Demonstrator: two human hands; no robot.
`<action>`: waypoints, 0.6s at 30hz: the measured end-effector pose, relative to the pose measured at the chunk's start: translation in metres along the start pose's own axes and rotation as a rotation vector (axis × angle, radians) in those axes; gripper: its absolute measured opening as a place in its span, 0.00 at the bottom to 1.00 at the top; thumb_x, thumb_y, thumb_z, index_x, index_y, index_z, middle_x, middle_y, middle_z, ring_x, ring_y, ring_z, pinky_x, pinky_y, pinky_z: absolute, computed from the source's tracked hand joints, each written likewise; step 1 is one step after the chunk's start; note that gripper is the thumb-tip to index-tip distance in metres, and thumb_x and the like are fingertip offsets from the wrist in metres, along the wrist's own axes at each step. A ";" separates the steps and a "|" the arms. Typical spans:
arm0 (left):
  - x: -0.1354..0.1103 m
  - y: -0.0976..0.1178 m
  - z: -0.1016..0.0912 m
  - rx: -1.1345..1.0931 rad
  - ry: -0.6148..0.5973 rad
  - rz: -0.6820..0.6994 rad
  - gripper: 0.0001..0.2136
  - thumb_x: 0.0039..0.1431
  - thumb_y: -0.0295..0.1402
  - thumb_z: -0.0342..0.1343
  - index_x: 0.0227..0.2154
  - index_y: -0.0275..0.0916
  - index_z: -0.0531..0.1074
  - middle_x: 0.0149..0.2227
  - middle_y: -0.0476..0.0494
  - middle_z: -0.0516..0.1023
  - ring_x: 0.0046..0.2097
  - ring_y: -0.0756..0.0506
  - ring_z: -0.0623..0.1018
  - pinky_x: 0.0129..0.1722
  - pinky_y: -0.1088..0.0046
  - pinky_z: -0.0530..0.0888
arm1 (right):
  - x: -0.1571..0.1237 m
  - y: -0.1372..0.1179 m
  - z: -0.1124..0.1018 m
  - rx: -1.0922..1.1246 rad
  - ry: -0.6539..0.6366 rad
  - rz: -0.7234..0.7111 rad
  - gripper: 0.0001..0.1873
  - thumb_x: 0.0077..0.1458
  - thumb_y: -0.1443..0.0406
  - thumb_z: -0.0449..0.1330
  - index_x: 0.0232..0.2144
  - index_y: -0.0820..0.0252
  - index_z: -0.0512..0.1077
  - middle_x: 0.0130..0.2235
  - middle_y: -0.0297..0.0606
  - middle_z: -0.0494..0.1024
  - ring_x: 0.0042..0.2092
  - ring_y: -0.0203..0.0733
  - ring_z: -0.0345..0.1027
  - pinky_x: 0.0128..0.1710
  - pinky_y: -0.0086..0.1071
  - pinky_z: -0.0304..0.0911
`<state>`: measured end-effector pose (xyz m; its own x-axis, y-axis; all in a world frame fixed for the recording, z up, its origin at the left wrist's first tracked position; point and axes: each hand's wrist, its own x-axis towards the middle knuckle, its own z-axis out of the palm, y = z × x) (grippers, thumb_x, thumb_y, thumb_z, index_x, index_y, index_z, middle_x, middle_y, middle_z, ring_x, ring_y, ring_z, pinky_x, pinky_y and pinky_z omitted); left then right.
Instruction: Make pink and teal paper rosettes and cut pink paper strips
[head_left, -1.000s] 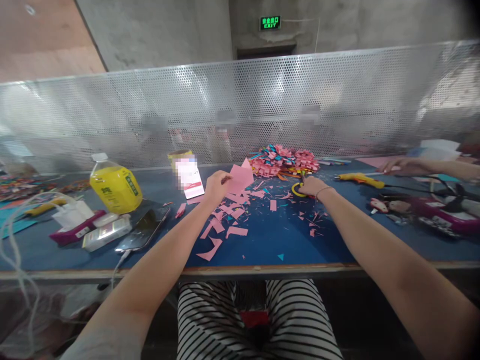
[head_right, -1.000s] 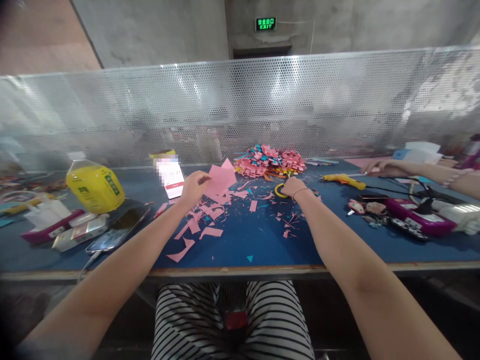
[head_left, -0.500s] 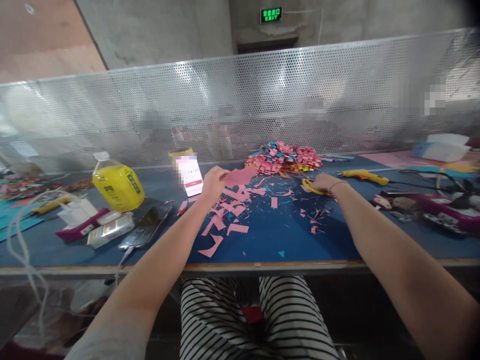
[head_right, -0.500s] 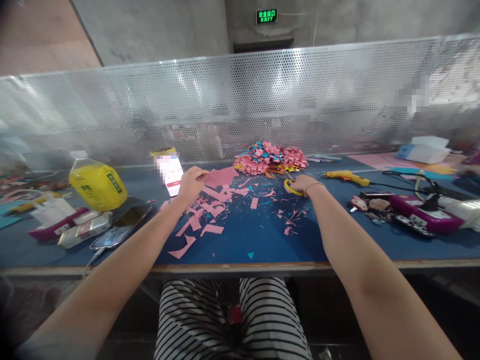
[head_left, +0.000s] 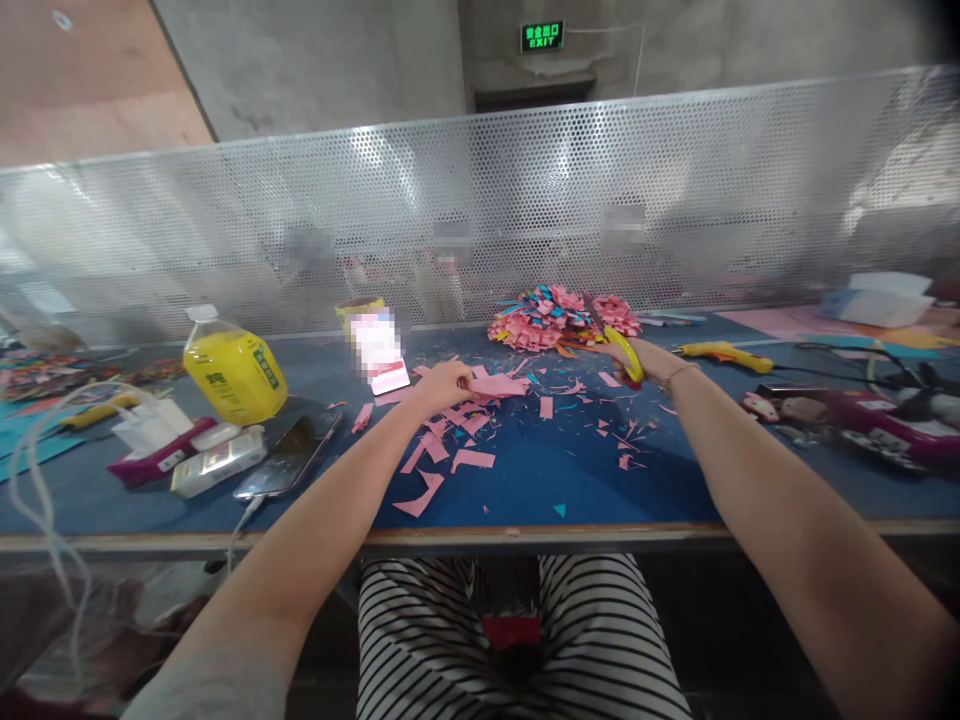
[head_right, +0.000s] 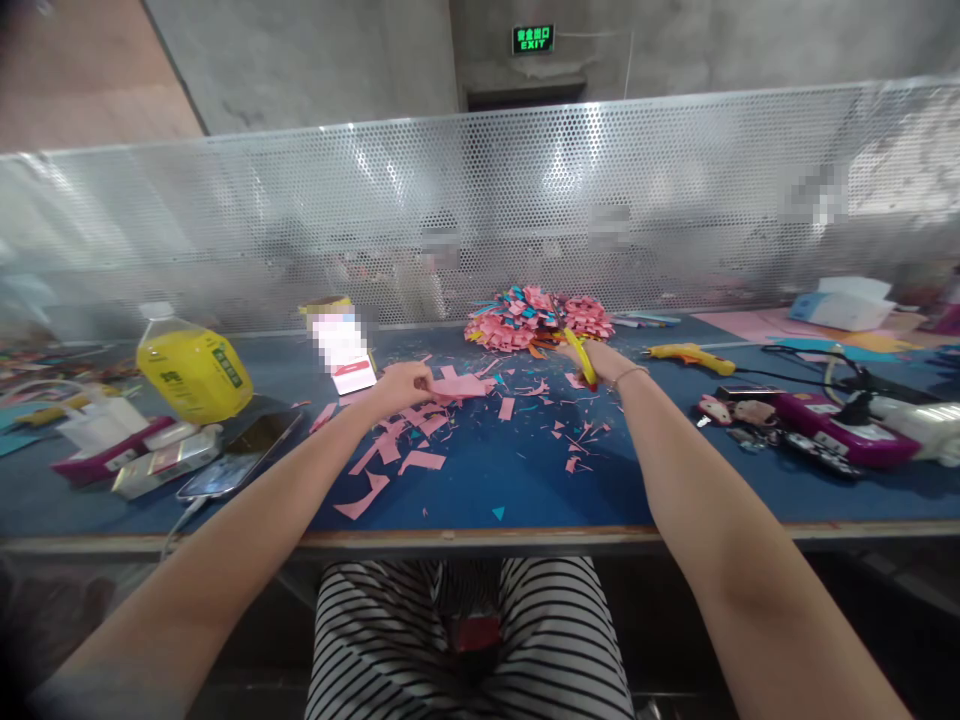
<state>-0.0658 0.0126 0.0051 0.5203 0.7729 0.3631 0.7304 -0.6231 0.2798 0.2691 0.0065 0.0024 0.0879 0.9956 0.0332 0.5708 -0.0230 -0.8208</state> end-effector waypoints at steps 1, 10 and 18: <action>-0.001 0.001 0.001 -0.019 -0.050 0.021 0.05 0.41 0.30 0.60 0.19 0.37 0.70 0.22 0.51 0.69 0.28 0.51 0.69 0.28 0.77 0.64 | -0.001 -0.005 0.006 0.064 -0.042 0.037 0.18 0.51 0.51 0.54 0.22 0.59 0.62 0.13 0.28 0.59 0.15 0.33 0.57 0.18 0.29 0.60; -0.004 0.010 0.004 -0.223 -0.059 -0.029 0.08 0.41 0.22 0.54 0.21 0.40 0.75 0.25 0.51 0.75 0.29 0.51 0.73 0.30 0.77 0.68 | -0.021 -0.031 0.054 0.305 -0.302 0.080 0.16 0.42 0.56 0.65 0.22 0.63 0.66 0.22 0.42 0.74 0.23 0.38 0.70 0.20 0.27 0.66; -0.003 0.021 0.003 -0.429 0.197 -0.062 0.05 0.43 0.31 0.58 0.26 0.39 0.76 0.35 0.43 0.78 0.36 0.47 0.76 0.40 0.70 0.71 | -0.021 -0.035 0.088 0.526 -0.262 0.004 0.15 0.38 0.60 0.67 0.24 0.65 0.68 0.20 0.38 0.73 0.23 0.35 0.68 0.21 0.26 0.68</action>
<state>-0.0508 -0.0023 0.0075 0.3575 0.7989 0.4838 0.4871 -0.6014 0.6332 0.1756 -0.0054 -0.0198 -0.1537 0.9864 -0.0576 0.0831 -0.0452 -0.9955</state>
